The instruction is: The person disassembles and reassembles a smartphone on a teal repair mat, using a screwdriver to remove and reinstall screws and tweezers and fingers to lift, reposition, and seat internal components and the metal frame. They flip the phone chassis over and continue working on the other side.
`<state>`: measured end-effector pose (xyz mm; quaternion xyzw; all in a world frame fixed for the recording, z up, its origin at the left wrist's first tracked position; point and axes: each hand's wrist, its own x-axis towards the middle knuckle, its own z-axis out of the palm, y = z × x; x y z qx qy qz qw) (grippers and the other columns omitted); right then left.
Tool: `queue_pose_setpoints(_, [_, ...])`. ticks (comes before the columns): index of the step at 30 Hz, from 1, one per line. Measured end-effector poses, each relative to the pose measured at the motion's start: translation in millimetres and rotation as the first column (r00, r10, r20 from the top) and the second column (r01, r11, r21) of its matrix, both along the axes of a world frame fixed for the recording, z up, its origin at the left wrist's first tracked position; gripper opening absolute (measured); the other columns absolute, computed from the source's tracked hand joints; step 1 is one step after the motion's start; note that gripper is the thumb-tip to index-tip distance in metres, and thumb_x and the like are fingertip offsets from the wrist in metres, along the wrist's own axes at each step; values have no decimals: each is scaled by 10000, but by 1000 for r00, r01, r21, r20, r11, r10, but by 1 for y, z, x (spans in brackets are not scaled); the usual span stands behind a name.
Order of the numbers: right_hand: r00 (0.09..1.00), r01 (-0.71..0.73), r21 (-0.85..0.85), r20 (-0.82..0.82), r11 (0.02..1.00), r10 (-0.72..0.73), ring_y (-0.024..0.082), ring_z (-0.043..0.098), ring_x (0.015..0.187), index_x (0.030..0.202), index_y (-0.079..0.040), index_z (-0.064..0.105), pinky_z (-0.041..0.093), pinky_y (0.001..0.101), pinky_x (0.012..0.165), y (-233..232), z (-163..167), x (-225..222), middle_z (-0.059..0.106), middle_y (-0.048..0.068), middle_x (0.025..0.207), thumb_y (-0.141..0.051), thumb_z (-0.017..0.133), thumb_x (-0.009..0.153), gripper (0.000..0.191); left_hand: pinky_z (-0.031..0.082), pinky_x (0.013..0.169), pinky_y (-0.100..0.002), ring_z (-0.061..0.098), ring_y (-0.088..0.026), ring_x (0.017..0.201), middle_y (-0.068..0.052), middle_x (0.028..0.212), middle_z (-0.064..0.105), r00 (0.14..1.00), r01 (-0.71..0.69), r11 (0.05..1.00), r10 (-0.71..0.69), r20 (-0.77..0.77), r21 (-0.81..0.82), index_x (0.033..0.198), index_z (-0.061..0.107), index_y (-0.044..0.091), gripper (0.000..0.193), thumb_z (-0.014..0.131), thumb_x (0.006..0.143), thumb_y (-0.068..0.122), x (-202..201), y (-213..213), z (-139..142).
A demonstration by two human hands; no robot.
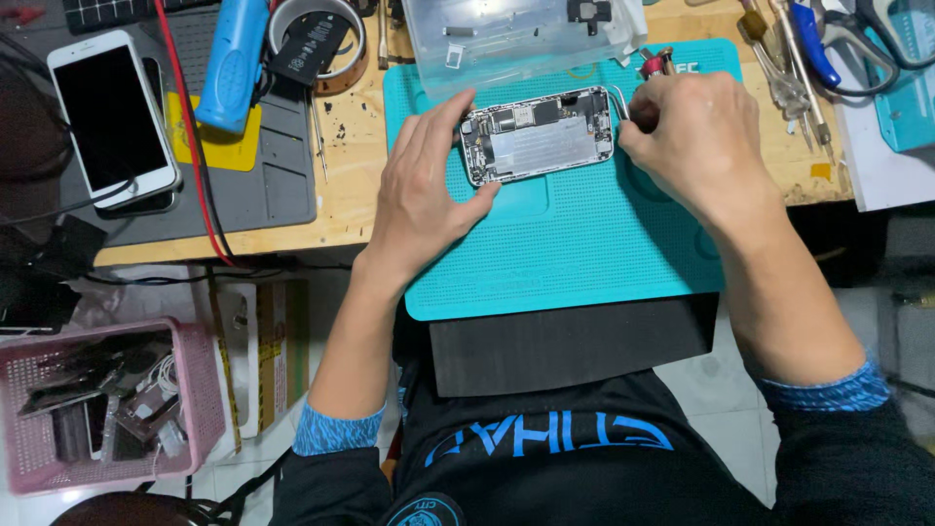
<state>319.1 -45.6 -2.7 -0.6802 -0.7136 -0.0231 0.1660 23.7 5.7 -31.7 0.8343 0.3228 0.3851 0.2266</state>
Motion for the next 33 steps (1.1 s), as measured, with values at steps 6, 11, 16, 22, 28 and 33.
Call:
queue_pose_setpoints(6, [988,-38,102,-142,994,52,291,702,802,1008,-24,776,556,382,722,3,31,-6,707,138,878,-113,772,933,117,538,1021,-383,621,-283,1163,-117,1385,613,1000,-16,997,17,15,-70,1536,425,91,859,873,803,127,0,-1,1])
queue_pose_setpoints(11, [854,-397,60,-343,916,392,242,707,822,1122,-31,756,536,316,683,-4,47,-33,654,103,949,-95,771,961,174,539,1021,-383,624,-280,1162,-118,1397,608,1000,-19,997,20,16,-76,1532,428,93,863,873,794,129,0,-2,1])
queue_pose_setpoints(16, [779,-522,109,-343,846,525,281,692,876,1085,-21,757,550,361,745,11,32,-64,683,127,993,-72,804,906,192,533,1034,-388,622,-289,1183,-124,1416,593,999,-20,998,21,24,-56,1518,440,78,843,876,799,138,0,-4,2])
queue_pose_setpoints(22, [801,-503,122,-307,856,514,302,703,883,1047,-16,767,560,378,746,20,21,-72,706,123,970,-69,816,884,178,496,1086,-418,603,-334,1245,-140,1445,578,999,-29,999,29,12,-36,1513,454,76,819,876,816,151,0,-4,2])
queue_pose_setpoints(28, [799,-501,122,-317,857,511,298,704,854,1023,-14,764,563,375,724,21,18,-72,704,124,944,-56,810,876,159,448,1169,-455,576,-356,1334,-152,1470,560,1000,-18,1000,18,23,-4,1518,447,77,810,875,835,147,-1,-5,-1])
queue_pose_setpoints(33, [800,-494,109,-332,862,500,288,697,796,1004,-18,772,553,367,678,21,17,-72,698,123,913,-59,813,876,142,454,1163,-451,570,-368,1341,-154,1471,557,1000,-14,1000,14,25,-3,1518,444,78,811,875,835,144,-2,-5,0])
